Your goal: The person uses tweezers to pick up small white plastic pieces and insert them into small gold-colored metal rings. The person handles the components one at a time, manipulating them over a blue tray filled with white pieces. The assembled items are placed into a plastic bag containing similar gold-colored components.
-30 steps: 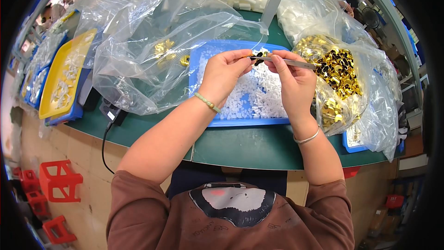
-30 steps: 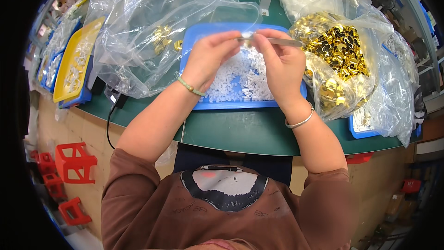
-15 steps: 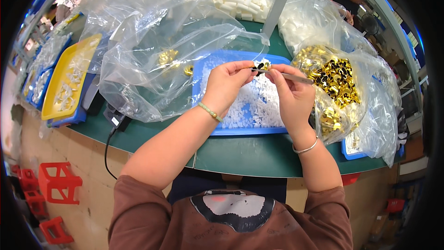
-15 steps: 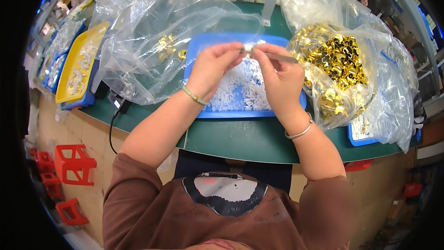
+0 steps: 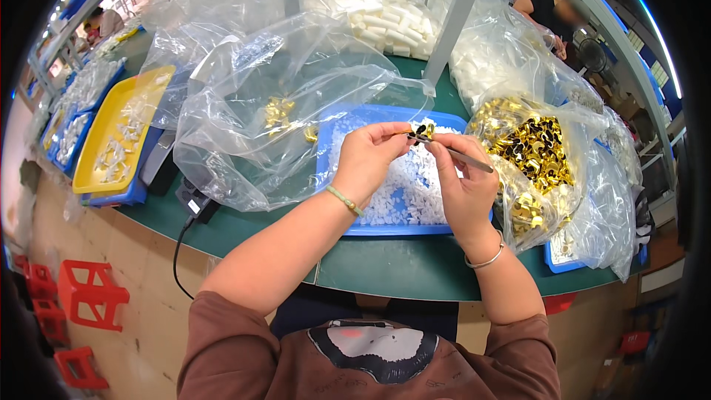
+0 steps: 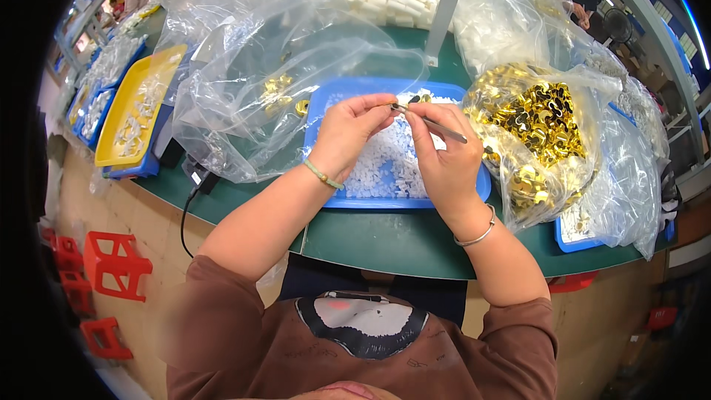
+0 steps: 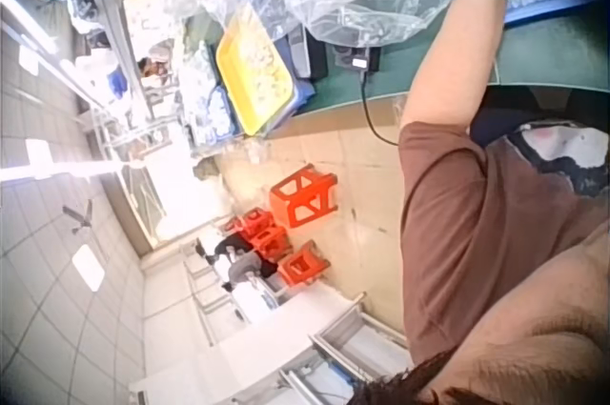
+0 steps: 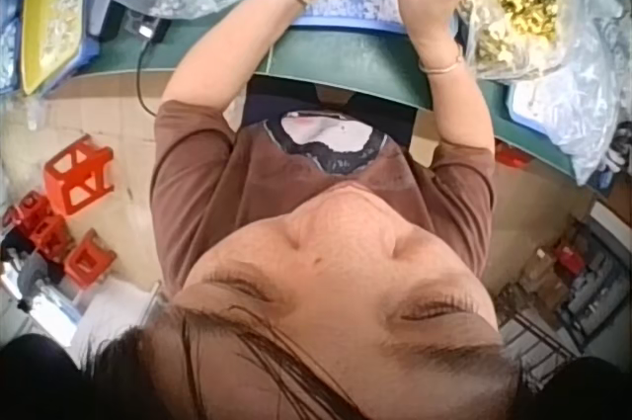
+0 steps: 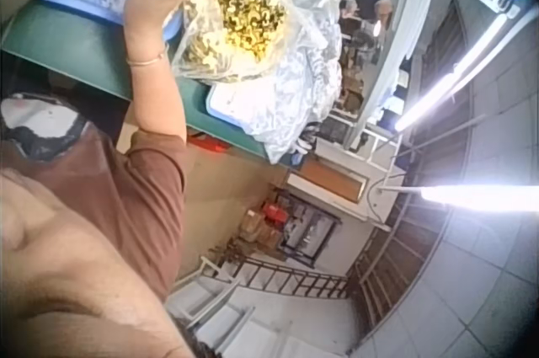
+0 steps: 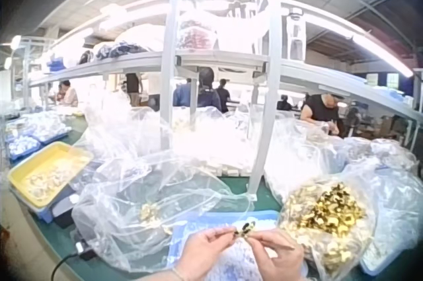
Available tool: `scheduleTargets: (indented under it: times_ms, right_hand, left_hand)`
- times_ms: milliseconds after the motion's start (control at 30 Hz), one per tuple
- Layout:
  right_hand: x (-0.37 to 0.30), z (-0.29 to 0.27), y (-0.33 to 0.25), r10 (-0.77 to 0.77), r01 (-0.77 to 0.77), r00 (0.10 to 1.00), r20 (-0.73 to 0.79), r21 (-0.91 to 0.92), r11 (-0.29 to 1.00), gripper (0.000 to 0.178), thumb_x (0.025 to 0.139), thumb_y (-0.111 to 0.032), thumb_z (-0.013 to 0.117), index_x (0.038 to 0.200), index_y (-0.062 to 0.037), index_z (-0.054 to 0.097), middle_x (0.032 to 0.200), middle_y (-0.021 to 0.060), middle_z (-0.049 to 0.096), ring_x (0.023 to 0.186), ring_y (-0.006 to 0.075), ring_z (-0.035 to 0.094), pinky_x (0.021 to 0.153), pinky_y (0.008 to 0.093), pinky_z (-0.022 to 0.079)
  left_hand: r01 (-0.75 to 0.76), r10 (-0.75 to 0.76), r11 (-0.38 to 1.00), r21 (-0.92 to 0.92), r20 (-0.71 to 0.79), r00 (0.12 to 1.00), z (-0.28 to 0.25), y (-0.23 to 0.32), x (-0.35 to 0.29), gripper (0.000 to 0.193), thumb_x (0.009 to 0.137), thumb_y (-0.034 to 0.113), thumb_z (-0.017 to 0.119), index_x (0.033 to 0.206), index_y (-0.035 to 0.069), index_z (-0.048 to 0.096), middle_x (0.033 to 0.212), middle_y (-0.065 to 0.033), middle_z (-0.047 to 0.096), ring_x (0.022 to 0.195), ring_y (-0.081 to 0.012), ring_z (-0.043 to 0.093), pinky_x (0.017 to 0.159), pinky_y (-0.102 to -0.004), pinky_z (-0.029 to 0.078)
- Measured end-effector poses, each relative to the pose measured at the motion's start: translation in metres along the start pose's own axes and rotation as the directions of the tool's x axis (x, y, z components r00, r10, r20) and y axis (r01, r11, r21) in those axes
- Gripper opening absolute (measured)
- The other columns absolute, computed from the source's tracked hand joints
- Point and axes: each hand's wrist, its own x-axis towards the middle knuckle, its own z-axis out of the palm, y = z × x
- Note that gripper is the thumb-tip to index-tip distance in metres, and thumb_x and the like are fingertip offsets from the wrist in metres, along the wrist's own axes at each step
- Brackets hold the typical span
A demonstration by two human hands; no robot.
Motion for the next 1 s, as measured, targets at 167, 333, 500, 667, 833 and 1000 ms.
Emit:
scheduleTargets:
  times_ms: [167,333,500,667,833,1000]
  right_hand:
    - [-0.002,0.002,0.006,0.071,-0.069,0.997,-0.008,0.115,0.991,0.011,0.086,0.001,0.069,0.096,0.0030,0.067,0.090,0.0124,0.067,0.076,0.0178,0.067,0.068,0.0261,0.057]
    - [0.001,-0.001,0.000,-0.007,0.008,1.000,0.020,-0.022,1.000,0.012,0.084,0.001,0.070,0.096,0.0017,0.067,0.090,0.0121,0.068,0.077,0.0193,0.068,0.067,0.0268,0.057]
    - [0.001,-0.002,-0.006,-0.081,0.084,0.996,0.033,-0.110,0.990,0.014,0.082,0.002,0.071,0.096,-0.0001,0.068,0.088,0.0114,0.068,0.075,0.0211,0.069,0.067,0.0282,0.057]
    - [0.000,-0.003,-0.006,-0.058,0.061,0.998,0.032,-0.120,0.991,0.014,0.083,0.001,0.071,0.096,0.0001,0.067,0.088,0.0116,0.068,0.075,0.0216,0.069,0.067,0.0287,0.057]
    - [0.001,-0.005,-0.008,-0.028,0.031,0.999,0.029,-0.107,0.994,0.012,0.085,-0.001,0.070,0.096,0.0009,0.067,0.089,0.0118,0.068,0.075,0.0222,0.069,0.067,0.0289,0.057]
    - [0.000,-0.003,-0.007,-0.027,0.030,0.999,0.029,-0.107,0.994,0.011,0.086,-0.002,0.069,0.096,0.0011,0.067,0.089,0.0121,0.068,0.076,0.0229,0.070,0.067,0.0290,0.057]
  left_hand:
    - [0.001,-0.001,1.000,-0.002,-0.011,1.000,0.001,0.001,-0.001,0.026,0.092,0.005,0.062,0.115,-0.007,0.062,0.105,-0.0119,0.067,0.096,-0.0152,0.065,0.089,-0.0244,0.053]
    - [0.000,0.000,1.000,-0.001,-0.012,1.000,0.000,0.000,-0.001,0.026,0.092,0.006,0.062,0.114,-0.007,0.063,0.105,-0.0121,0.067,0.097,-0.0157,0.065,0.090,-0.0249,0.053]
    - [0.008,-0.008,1.000,0.006,-0.010,1.000,0.001,0.001,-0.001,0.026,0.091,0.006,0.062,0.114,-0.006,0.063,0.105,-0.0117,0.067,0.096,-0.0155,0.065,0.089,-0.0245,0.053]
    - [0.007,-0.007,1.000,0.007,-0.010,1.000,0.000,0.001,-0.001,0.025,0.091,0.005,0.062,0.114,-0.006,0.064,0.104,-0.0112,0.068,0.096,-0.0150,0.065,0.089,-0.0244,0.053]
    - [0.010,-0.010,1.000,0.009,0.000,1.000,0.001,-0.001,0.001,0.024,0.091,0.005,0.062,0.113,-0.006,0.064,0.104,-0.0113,0.068,0.095,-0.0148,0.065,0.089,-0.0244,0.053]
    - [0.007,-0.008,1.000,0.020,0.006,1.000,-0.001,-0.001,0.001,0.024,0.092,0.005,0.062,0.113,-0.006,0.064,0.104,-0.0114,0.068,0.096,-0.0149,0.065,0.089,-0.0245,0.053]
